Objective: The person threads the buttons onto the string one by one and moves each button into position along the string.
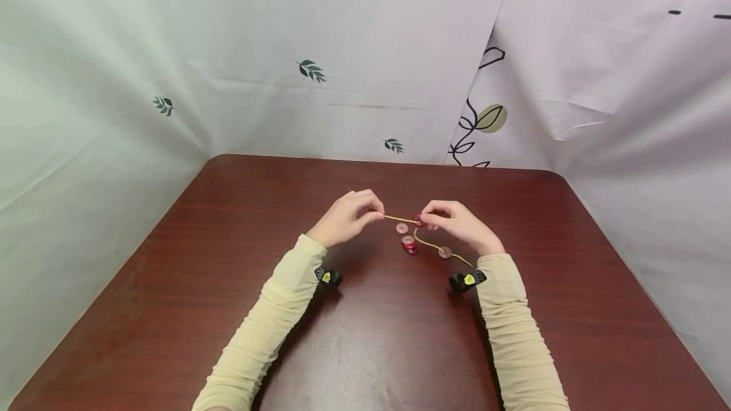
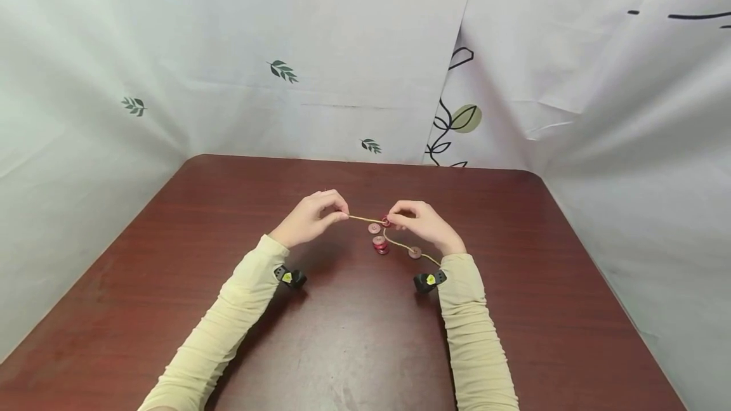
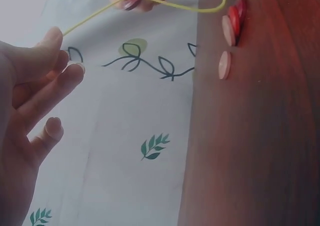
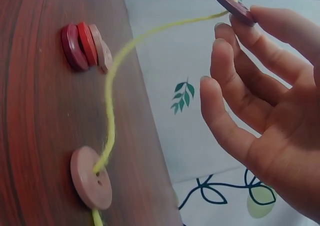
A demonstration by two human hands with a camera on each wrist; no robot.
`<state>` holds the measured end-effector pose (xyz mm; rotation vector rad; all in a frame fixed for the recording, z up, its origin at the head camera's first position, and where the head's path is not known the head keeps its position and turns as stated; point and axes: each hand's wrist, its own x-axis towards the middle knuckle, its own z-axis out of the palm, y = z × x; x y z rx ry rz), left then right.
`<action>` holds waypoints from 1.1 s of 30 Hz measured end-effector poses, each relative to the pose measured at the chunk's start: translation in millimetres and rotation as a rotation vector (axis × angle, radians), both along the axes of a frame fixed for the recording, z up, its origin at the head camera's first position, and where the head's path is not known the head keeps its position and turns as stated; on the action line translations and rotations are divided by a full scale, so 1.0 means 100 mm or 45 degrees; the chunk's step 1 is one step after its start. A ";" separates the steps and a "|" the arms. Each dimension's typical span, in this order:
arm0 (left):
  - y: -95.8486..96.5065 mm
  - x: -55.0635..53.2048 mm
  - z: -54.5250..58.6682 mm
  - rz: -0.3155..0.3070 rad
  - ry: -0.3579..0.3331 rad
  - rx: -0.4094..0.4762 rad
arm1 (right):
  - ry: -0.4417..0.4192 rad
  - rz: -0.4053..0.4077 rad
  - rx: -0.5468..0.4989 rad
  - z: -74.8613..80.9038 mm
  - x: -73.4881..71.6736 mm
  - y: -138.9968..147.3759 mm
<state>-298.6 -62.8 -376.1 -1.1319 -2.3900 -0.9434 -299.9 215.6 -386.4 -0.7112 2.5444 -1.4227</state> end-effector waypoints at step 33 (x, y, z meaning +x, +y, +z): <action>-0.19 -0.01 0.13 0.015 -0.021 0.109 | -0.255 0.033 0.101 -0.16 -0.03 0.37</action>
